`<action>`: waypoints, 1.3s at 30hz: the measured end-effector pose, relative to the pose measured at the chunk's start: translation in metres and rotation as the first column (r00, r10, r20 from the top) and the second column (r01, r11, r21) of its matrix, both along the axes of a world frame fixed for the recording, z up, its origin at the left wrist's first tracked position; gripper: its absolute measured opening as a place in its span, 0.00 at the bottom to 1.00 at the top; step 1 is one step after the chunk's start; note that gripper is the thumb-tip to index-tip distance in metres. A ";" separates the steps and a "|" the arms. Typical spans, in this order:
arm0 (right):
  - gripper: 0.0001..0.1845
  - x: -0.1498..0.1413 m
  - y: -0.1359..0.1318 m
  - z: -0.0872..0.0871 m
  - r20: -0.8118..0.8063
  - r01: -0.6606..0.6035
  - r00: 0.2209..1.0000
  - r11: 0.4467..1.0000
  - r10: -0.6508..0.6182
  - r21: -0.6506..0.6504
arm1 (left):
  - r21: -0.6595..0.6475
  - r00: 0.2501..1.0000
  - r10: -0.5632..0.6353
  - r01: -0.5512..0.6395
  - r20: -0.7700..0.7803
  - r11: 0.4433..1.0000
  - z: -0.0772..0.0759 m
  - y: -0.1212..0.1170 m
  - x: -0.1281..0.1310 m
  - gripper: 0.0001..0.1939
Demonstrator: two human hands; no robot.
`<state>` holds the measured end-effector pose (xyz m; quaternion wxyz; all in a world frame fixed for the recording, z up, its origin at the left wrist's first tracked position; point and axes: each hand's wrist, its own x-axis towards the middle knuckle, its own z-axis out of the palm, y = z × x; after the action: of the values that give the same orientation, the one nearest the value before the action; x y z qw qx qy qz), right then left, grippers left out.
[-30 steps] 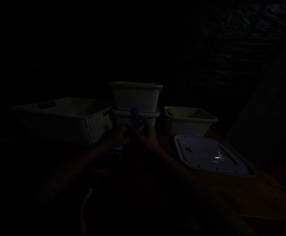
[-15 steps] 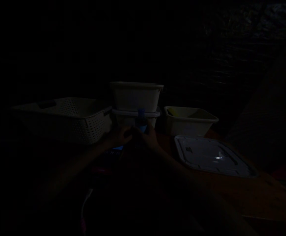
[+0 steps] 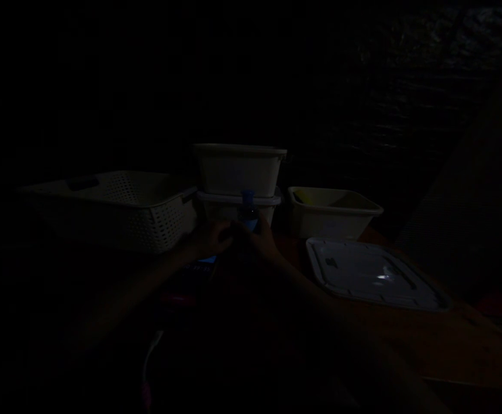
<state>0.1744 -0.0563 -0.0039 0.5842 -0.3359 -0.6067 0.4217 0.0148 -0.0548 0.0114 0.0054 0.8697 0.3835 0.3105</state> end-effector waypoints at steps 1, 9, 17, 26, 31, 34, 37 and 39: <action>0.27 0.000 0.000 0.000 0.007 0.003 1.000 1.000 -0.003 -0.004 | 0.001 1.000 -0.002 0.002 -0.004 1.000 0.000 0.000 0.000 0.09; 0.25 0.003 0.004 0.001 0.013 -0.035 0.999 0.999 0.035 -0.001 | 0.000 0.995 -0.007 0.007 0.098 1.000 0.000 0.011 -0.004 0.09; 0.28 0.016 0.008 0.003 0.226 -0.158 0.963 0.987 0.149 0.022 | -0.079 0.838 0.005 0.045 0.546 0.996 0.022 0.002 -0.005 0.19; 0.27 0.018 0.005 0.009 0.416 -0.259 0.888 0.961 0.197 0.098 | -0.107 0.897 -0.014 0.067 0.441 0.992 0.022 0.003 -0.007 0.16; 0.35 0.027 0.009 0.010 0.595 -0.212 0.792 0.976 0.138 0.056 | -0.172 0.896 0.148 -0.082 0.418 0.982 0.024 0.000 -0.006 0.13; 0.35 0.031 0.009 0.014 0.700 -0.144 0.712 0.987 0.050 0.077 | -0.189 0.869 0.205 -0.131 0.450 0.973 0.022 0.002 -0.005 0.12; 0.34 0.033 0.010 0.018 0.798 -0.099 0.602 0.989 -0.029 0.111 | -0.160 0.856 0.204 -0.144 0.475 0.977 0.019 0.006 -0.005 0.13; 0.34 0.036 0.012 0.019 0.873 -0.051 0.478 0.989 -0.099 0.140 | -0.146 0.857 0.212 -0.161 0.470 0.976 0.018 0.008 -0.006 0.13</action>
<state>0.2099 -0.0438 0.0151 0.2210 -0.4688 -0.8442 0.1369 0.0091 -0.0467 0.0293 0.1148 0.7221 0.4678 0.4965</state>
